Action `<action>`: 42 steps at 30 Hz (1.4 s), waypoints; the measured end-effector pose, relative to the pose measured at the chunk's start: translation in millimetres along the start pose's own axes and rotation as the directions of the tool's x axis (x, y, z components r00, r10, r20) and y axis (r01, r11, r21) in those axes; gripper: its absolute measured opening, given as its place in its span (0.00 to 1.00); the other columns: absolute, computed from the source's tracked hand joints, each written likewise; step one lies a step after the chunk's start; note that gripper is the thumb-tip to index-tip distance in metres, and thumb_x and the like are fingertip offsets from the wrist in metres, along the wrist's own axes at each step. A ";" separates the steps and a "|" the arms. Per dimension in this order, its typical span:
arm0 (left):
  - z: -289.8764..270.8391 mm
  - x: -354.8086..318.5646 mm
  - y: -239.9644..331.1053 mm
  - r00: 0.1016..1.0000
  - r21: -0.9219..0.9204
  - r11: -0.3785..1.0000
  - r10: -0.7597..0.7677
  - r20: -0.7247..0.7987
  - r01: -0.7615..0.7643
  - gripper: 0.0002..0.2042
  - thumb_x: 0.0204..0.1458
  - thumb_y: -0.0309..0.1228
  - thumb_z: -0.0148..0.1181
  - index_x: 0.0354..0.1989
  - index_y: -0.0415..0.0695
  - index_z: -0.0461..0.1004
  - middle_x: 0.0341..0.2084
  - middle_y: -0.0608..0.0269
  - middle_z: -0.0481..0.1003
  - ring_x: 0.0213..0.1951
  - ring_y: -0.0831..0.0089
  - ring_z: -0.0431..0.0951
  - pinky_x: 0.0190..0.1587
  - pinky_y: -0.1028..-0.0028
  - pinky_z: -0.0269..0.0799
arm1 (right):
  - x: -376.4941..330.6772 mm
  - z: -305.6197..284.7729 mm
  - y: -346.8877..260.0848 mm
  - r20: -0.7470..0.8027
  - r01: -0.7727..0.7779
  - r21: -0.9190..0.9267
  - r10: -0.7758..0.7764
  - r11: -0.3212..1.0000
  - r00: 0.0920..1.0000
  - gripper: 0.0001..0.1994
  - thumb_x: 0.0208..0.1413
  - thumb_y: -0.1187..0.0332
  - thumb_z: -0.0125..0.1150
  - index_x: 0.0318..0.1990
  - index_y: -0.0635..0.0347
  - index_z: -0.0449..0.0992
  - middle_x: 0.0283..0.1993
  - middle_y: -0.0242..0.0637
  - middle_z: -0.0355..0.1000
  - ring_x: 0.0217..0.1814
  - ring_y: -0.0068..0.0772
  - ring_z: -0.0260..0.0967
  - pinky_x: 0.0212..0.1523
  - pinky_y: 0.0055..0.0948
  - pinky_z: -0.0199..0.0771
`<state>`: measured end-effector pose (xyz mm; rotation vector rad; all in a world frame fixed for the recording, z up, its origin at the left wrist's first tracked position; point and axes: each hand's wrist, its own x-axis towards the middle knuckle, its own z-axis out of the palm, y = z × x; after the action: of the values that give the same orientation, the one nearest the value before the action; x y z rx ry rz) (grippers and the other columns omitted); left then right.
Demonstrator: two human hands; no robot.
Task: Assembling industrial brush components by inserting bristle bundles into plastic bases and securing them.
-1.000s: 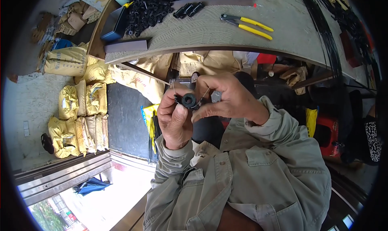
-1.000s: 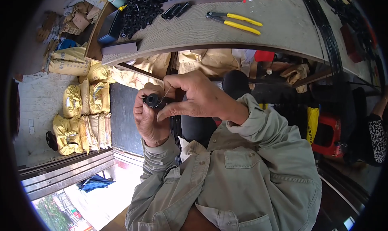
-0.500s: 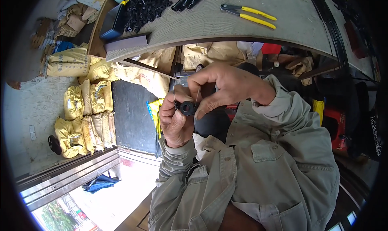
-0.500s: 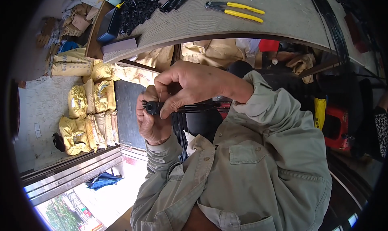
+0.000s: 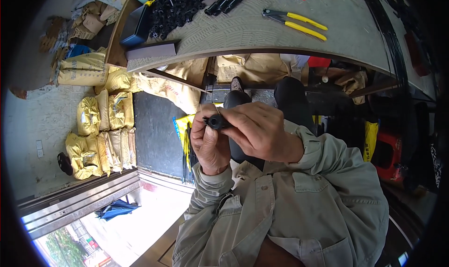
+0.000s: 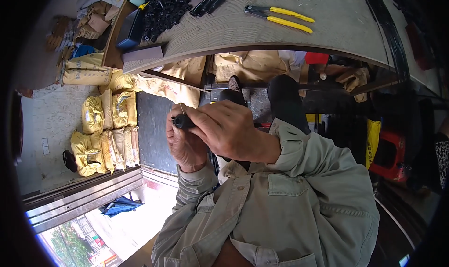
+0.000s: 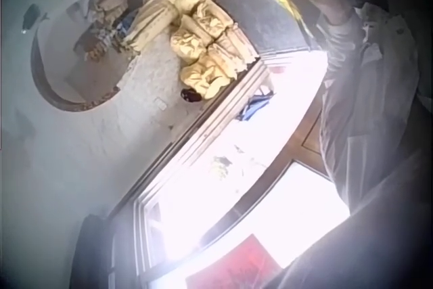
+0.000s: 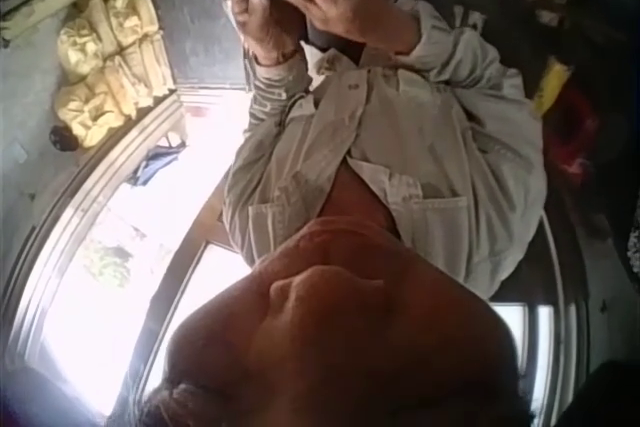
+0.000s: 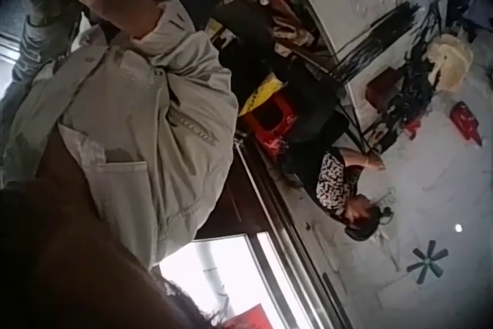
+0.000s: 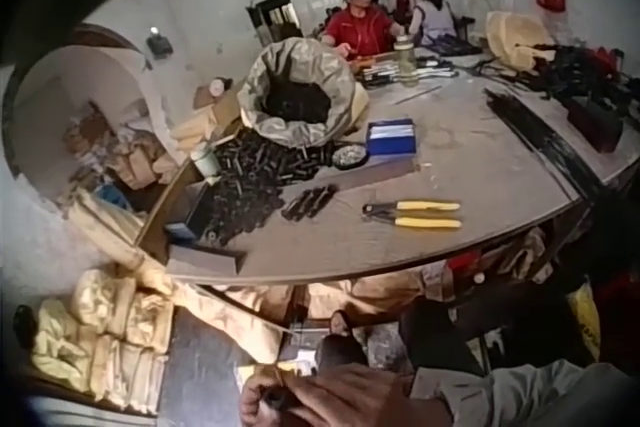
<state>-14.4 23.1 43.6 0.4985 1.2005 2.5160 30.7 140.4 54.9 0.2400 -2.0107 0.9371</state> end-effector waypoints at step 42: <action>-20.1 13.5 4.8 0.853 0.549 0.748 0.044 0.520 -0.374 0.16 0.40 0.36 0.65 0.35 0.42 0.70 0.29 0.62 0.77 0.42 0.64 0.73 0.61 0.51 0.32 | -33.7 -0.5 58.3 0.404 -0.214 0.540 -0.028 0.814 0.914 0.14 0.38 0.81 0.60 0.37 0.62 0.74 0.36 0.42 0.70 0.35 0.40 0.71 0.33 0.30 0.71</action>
<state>-35.8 12.1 37.9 1.4114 1.8358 1.8722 22.6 175.5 -2.0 0.7207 -2.0515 1.6701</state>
